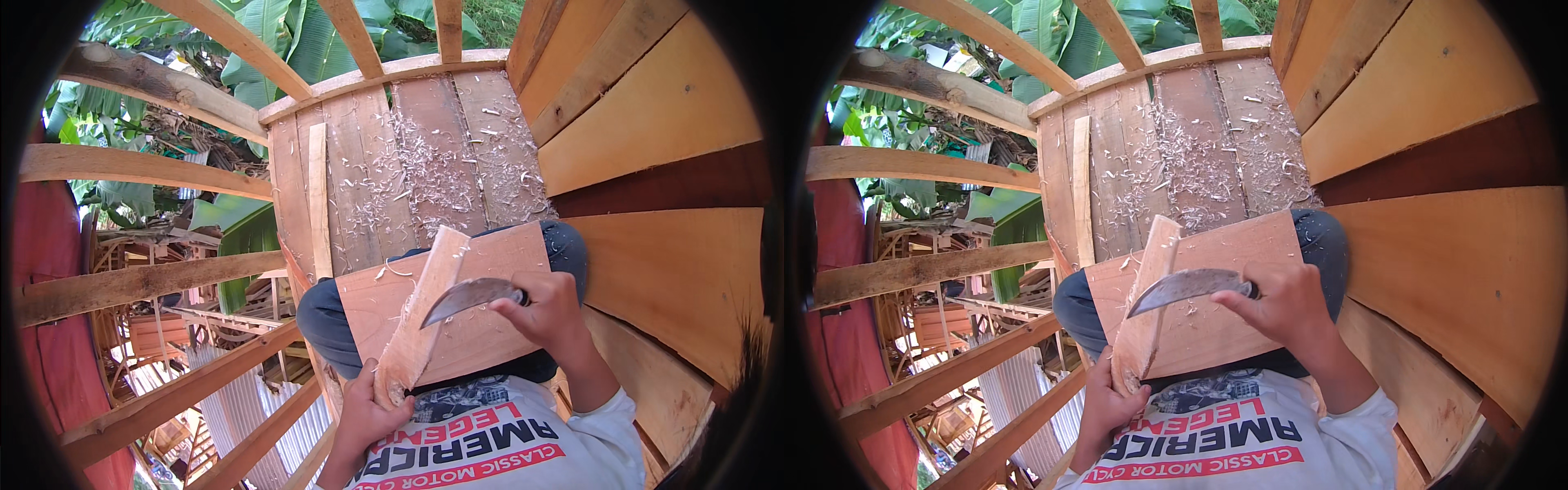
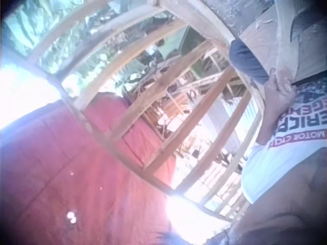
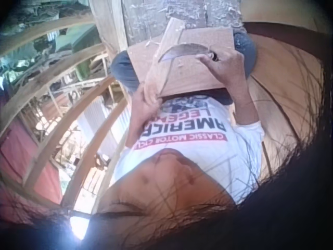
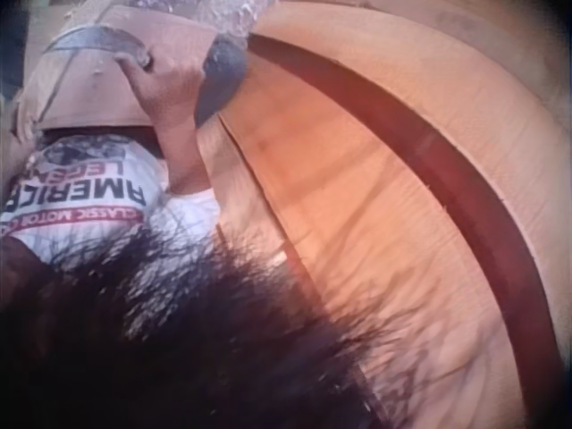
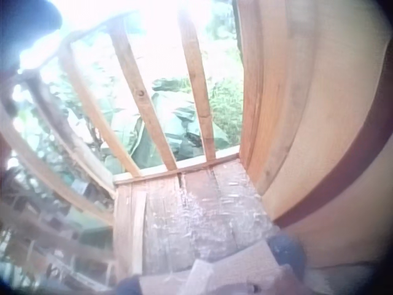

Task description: The person sits cross-legged on a wooden platform and uses a curved knife to shave thin strips from a small wooden stick. The person repeatedly rotates the stick and shaves its surface, producing wood shavings that accumulate on the platform.

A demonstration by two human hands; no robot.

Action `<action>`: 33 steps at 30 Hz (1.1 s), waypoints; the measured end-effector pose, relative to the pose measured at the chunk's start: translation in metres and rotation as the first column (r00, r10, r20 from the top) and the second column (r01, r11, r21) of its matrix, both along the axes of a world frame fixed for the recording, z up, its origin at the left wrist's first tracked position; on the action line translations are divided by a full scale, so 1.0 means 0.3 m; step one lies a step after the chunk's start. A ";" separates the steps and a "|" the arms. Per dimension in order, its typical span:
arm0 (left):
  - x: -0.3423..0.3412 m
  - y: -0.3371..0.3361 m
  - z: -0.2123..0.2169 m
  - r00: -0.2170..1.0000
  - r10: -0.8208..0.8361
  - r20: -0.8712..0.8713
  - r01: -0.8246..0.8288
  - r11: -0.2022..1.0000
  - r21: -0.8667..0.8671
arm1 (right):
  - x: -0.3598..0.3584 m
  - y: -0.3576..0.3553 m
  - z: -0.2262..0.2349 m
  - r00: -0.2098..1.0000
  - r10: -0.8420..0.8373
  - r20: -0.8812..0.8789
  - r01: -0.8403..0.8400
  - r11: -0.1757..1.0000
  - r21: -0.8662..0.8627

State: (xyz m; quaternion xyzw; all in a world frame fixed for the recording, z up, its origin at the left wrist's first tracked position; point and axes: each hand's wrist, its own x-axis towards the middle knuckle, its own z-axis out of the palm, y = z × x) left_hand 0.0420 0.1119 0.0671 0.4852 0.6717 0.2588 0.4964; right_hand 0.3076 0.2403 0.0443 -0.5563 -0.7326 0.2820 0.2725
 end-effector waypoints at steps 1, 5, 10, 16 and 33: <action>0.014 0.008 0.023 1.000 0.009 0.012 -0.008 0.994 -0.109 | -0.014 -0.012 -0.007 0.998 0.063 0.029 -0.064 0.998 0.020; 0.039 0.020 0.079 1.000 0.012 -0.022 -0.018 0.945 -0.328 | 0.022 0.052 -0.025 0.995 -0.046 0.092 0.039 0.996 0.076; 0.033 0.007 0.070 0.994 -0.052 -0.097 0.032 0.979 -0.199 | 0.013 0.084 0.004 0.985 -0.091 0.144 0.064 0.981 0.182; 0.007 -0.011 0.057 1.000 -0.021 -0.020 0.015 0.970 -0.242 | -0.018 0.082 -0.004 0.988 -0.121 0.098 0.093 0.964 0.250; -0.019 -0.038 0.043 0.986 0.006 -0.168 -0.032 0.988 -0.152 | -0.083 0.070 -0.062 0.991 -0.108 0.074 0.091 0.976 0.197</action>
